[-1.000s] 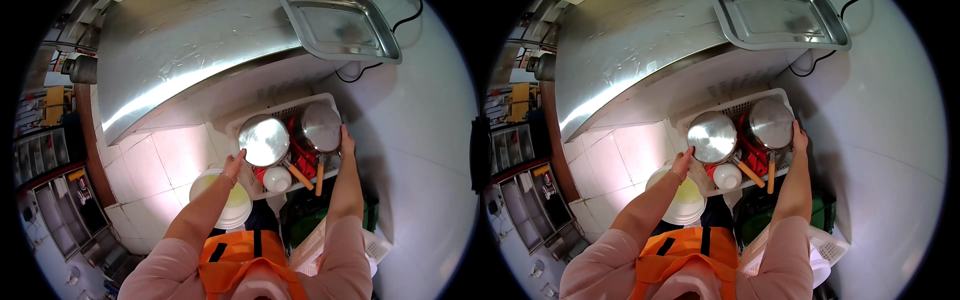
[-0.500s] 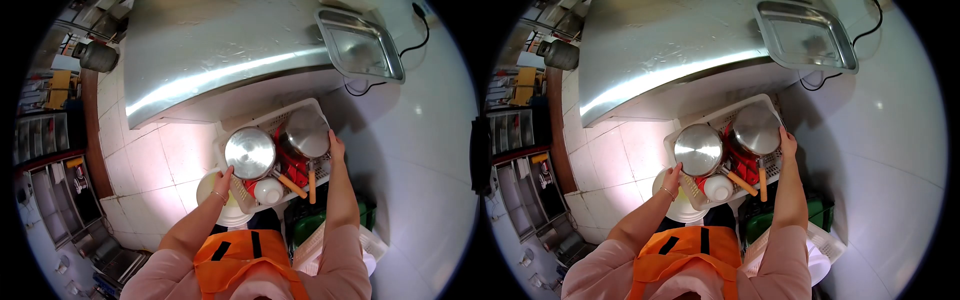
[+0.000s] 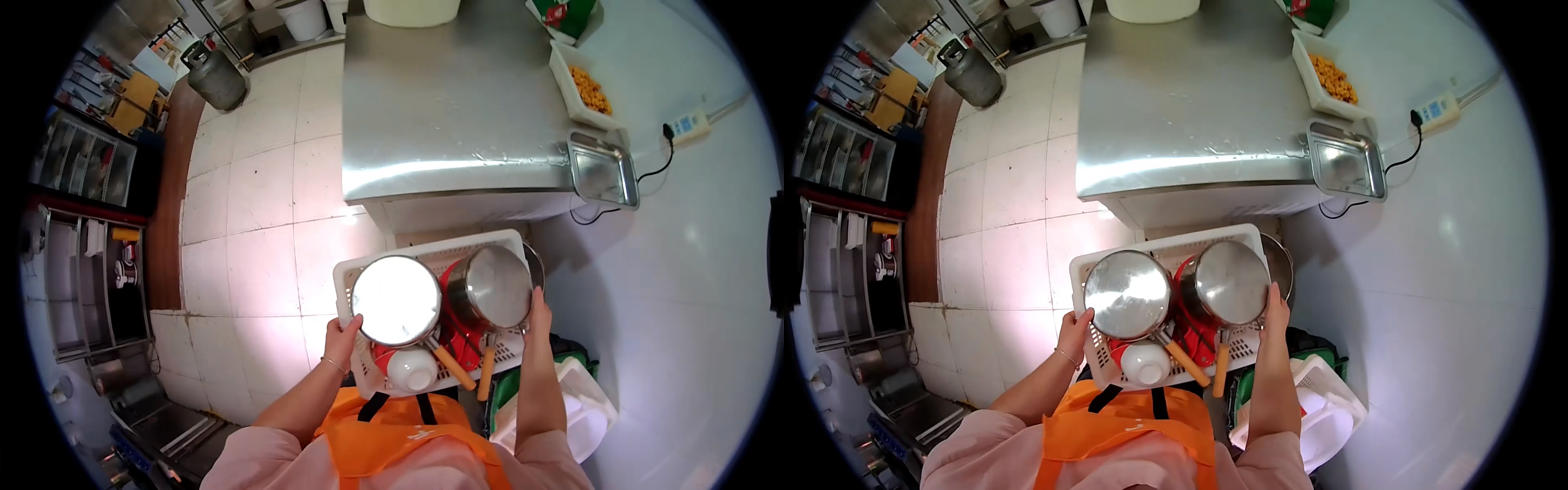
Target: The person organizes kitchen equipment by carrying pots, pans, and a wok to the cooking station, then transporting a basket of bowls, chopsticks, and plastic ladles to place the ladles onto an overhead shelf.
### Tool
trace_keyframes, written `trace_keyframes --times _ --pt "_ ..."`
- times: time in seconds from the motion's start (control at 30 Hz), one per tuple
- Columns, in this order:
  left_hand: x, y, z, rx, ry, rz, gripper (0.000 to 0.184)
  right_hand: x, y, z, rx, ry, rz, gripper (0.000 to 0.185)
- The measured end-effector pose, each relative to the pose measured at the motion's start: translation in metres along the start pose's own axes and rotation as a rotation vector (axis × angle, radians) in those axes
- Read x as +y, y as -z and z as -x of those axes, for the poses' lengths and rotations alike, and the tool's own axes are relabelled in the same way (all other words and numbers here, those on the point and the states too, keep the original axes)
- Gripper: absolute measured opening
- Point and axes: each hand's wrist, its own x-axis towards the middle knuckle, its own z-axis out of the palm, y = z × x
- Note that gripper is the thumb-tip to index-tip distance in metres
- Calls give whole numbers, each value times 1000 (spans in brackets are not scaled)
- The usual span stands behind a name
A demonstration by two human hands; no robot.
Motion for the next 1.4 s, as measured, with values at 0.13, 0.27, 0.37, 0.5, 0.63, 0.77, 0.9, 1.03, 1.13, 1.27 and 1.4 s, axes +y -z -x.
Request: trace_keyframes --times 0.13,0.27,0.37,0.5,0.63,0.77,0.9,1.03,1.13,1.27,1.4 --pt "30 56 3 -112 -67 17 51 25 -1 63 -11 96 -141 60" --pt "89 98 17 -152 -91 -16 56 12 -9 121 -22 0 -137 63" --pt "117 107 29 -200 -133 12 55 -22 -11 164 -32 -15 -219 60" --pt "152 105 42 -266 -175 16 49 -48 -9 184 -106 -33 -293 60" --pt "172 88 26 -324 -281 90 41 -77 -22 191 -225 71 -302 59" --pt "199 79 19 -386 -303 125 41 -92 -26 184 -251 85 -257 67" --pt "238 64 2 -417 -344 99 43 -108 -39 191 -200 70 -276 69" --pt "273 50 -32 -502 -376 -24 45 -101 -47 189 -90 76 -308 65" --pt "324 50 -81 -493 -434 -139 47 -76 -92 188 -82 14 -417 67" --pt "424 44 -176 -569 -420 -213 53 -80 -201 169 103 15 -469 66" --pt "493 21 -267 -590 -401 -296 60 -108 -290 151 121 46 -521 63"
